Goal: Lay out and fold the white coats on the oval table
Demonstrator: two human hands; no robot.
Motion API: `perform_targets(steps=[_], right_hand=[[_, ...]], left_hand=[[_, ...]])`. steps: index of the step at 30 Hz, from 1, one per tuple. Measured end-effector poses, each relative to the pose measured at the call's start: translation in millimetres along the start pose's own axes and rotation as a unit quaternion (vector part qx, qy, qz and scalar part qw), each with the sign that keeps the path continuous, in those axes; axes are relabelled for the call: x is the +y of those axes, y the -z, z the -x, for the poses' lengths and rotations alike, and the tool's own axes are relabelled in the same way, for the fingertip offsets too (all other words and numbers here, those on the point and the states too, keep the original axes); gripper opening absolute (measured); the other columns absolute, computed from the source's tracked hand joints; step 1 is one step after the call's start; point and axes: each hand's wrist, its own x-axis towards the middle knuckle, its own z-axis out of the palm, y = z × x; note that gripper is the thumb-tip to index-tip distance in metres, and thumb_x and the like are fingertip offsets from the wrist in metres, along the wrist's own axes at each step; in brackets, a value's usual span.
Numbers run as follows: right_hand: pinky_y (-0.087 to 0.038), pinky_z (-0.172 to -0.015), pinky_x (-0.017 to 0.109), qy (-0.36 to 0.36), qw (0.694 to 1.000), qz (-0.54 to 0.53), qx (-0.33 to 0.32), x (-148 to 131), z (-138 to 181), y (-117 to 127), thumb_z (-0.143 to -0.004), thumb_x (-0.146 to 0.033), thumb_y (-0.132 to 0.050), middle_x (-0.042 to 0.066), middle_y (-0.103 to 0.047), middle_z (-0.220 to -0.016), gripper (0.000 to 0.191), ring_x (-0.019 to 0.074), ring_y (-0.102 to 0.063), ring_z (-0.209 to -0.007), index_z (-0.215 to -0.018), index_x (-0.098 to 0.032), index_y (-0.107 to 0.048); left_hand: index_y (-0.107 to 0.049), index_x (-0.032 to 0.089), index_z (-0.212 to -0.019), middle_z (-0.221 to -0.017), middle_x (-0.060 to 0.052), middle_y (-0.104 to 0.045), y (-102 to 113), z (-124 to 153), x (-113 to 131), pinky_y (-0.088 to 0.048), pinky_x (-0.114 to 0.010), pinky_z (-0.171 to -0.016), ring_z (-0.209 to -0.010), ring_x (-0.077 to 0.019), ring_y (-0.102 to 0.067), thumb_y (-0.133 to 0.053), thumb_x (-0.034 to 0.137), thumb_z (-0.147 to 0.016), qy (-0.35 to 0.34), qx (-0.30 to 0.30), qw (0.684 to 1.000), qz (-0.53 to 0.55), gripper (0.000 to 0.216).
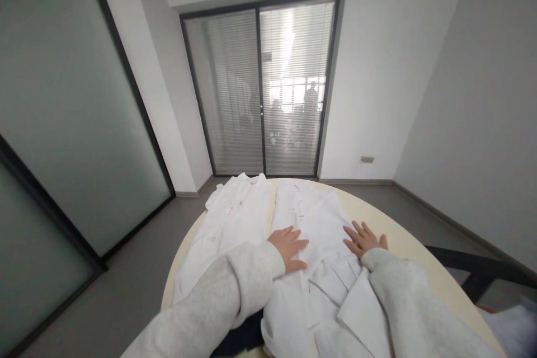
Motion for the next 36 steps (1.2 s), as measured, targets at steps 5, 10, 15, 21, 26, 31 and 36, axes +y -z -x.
perform_targets(steps=[5,10,15,21,26,31,36], right_hand=[[-0.014,-0.093,0.07,0.019,0.999,-0.018,-0.034,15,-5,-17,-0.081,-0.044,-0.035,0.002,-0.032,-0.141,0.047,0.0312,-0.02,-0.131,-0.127,-0.035,-0.043],[-0.025,-0.092,0.065,0.013,0.998,-0.047,-0.039,24,-15,-11,-0.075,-0.034,-0.043,0.003,-0.035,-0.139,0.044,0.0314,-0.025,-0.129,-0.118,-0.031,-0.052],[-0.046,-0.083,0.04,-0.092,0.992,-0.086,0.013,54,-30,0,-0.07,-0.04,-0.051,0.015,-0.063,-0.103,0.042,0.0278,-0.058,-0.098,-0.102,-0.015,-0.063],[-0.05,-0.056,0.033,-0.151,0.972,-0.179,0.012,63,-26,-1,-0.062,-0.046,-0.058,0.006,-0.066,-0.064,0.024,0.0222,-0.063,-0.059,-0.066,-0.023,-0.065],[-0.051,-0.06,0.031,-0.129,0.953,-0.273,-0.034,51,-26,5,-0.058,-0.027,-0.055,0.004,-0.067,-0.065,0.028,0.0217,-0.064,-0.062,-0.082,-0.02,-0.066],[-0.048,-0.083,0.03,-0.01,0.926,-0.375,0.041,20,-28,20,-0.059,-0.021,-0.043,0.007,-0.062,-0.11,0.055,0.0226,-0.055,-0.105,-0.112,-0.018,-0.058],[-0.036,-0.098,0.037,0.149,0.914,-0.378,-0.015,-46,-16,14,-0.059,-0.017,-0.039,0.004,-0.047,-0.13,0.063,0.0208,-0.038,-0.123,-0.121,-0.017,-0.052]], left_hand=[[-0.023,0.032,-0.137,-0.147,-0.003,-0.015,-13,4,12,-0.014,-0.057,-0.101,-0.133,-0.0308,-0.01,-0.035,0.064,-0.079,0.008,-0.072,0.997,-0.01,0.068],[-0.037,0.033,-0.13,-0.142,-0.002,-0.031,-3,1,3,-0.026,-0.052,-0.099,-0.128,-0.03,-0.027,-0.046,0.066,-0.072,-0.011,-0.058,0.997,0.047,0.068],[-0.047,0.024,-0.125,-0.132,-0.004,-0.044,4,-7,-24,-0.03,-0.036,-0.101,-0.122,-0.0198,-0.038,-0.041,0.046,-0.084,0.06,0.064,0.993,0.076,0.047],[-0.034,0.029,-0.132,-0.143,-0.003,-0.028,-9,-8,-35,-0.014,-0.053,-0.104,-0.132,-0.0256,-0.016,-0.038,0.052,-0.083,0.078,0.003,0.997,-0.009,0.055],[-0.029,0.029,-0.135,-0.145,-0.003,-0.023,-17,-9,-34,-0.019,-0.048,-0.103,-0.132,-0.0252,-0.017,-0.032,0.05,-0.085,0.075,-0.023,0.997,-0.014,0.055],[-0.03,0.025,-0.136,-0.145,-0.005,-0.024,-18,-10,-35,-0.021,-0.048,-0.102,-0.132,-0.0269,-0.018,-0.032,0.05,-0.085,0.068,-0.017,0.997,-0.018,0.056],[-0.03,0.026,-0.135,-0.145,-0.005,-0.024,-16,-9,-32,-0.02,-0.048,-0.102,-0.132,-0.0265,-0.018,-0.032,0.048,-0.086,0.075,-0.016,0.997,-0.021,0.054]])
